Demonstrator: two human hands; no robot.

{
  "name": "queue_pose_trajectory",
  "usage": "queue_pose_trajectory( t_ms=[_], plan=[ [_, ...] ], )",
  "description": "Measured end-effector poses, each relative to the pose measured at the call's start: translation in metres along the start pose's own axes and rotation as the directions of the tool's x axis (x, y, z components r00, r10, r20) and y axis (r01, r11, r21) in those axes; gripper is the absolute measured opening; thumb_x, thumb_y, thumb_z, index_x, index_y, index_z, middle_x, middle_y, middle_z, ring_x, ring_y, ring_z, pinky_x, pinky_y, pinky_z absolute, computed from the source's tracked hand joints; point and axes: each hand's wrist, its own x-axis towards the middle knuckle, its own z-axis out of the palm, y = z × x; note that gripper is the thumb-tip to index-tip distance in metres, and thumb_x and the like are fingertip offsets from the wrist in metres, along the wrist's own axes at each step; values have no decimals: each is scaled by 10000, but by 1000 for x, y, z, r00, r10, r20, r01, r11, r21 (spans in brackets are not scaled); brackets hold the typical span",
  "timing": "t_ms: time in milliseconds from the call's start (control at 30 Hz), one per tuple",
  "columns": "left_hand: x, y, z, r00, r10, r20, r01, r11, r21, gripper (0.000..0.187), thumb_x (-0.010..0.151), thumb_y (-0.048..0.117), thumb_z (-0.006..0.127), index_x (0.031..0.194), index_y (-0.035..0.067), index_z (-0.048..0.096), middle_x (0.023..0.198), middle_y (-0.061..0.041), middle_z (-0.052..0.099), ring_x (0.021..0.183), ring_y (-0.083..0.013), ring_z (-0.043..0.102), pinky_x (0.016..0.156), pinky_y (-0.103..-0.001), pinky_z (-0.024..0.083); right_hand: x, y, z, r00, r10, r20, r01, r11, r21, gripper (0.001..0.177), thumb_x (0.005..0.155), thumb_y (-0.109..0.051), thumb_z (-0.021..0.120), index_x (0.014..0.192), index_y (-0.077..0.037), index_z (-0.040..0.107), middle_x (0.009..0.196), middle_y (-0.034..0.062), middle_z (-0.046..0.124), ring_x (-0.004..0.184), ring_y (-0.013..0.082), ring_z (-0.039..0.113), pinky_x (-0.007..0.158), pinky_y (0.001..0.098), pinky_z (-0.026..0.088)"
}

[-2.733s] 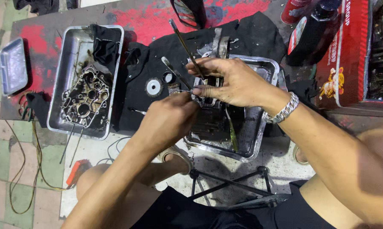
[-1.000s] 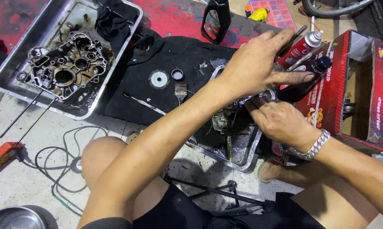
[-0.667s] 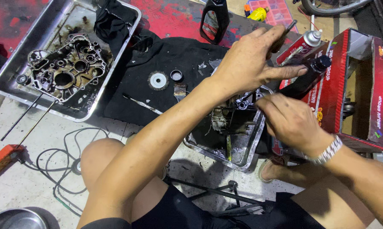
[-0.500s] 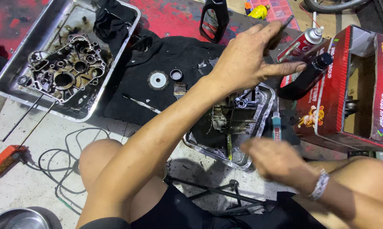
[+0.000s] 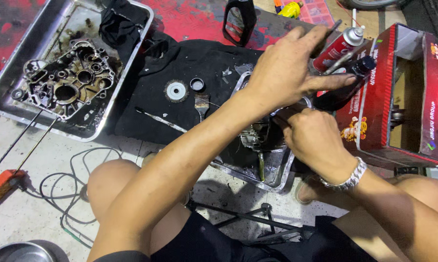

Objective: The person cleans a disassembled engine cylinder head using a utility knife, a toothbrush, and a metal rod. They scrape and scrub various surfaces and crevices, then pour oil onto the part.

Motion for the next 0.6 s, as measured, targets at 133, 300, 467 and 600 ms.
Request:
queue_pose_trajectory(
  t_ms=[133,300,467,600],
  plan=[
    [1,4,1,1000,-26,-6,26,999,22,1041,645,785,784,1367,64,576,1120,-213,647,990,-390,704,806,-471,575,4,0,-1,999,1,47,2,998,-66,206,772,-146,714,656,23,706,660,256,651,632,432,678,655,528,559],
    [0,8,2,999,-35,7,35,999,13,1018,656,792,773,1368,91,579,1112,-209,648,973,-390,714,782,-480,579,4,-7,0,996,-90,-4,90,995,-51,86,756,-62,676,697,1,678,673,247,653,643,435,674,631,532,549],
    [-1,8,7,999,-34,0,34,999,25,1013,655,805,759,1377,118,573,1100,-210,658,940,-392,725,755,-480,584,5,-17,5,989,-146,36,149,984,-101,100,717,-65,671,793,-1,683,731,230,672,626,402,678,584,502,545],
    [-2,7,9,1000,-28,4,28,999,37,1014,670,806,754,1395,126,556,1108,-215,660,941,-407,723,753,-494,583,11,-19,8,977,-205,54,210,970,-119,85,739,-69,653,787,-7,685,759,222,682,659,374,692,594,474,554]
  ],
)
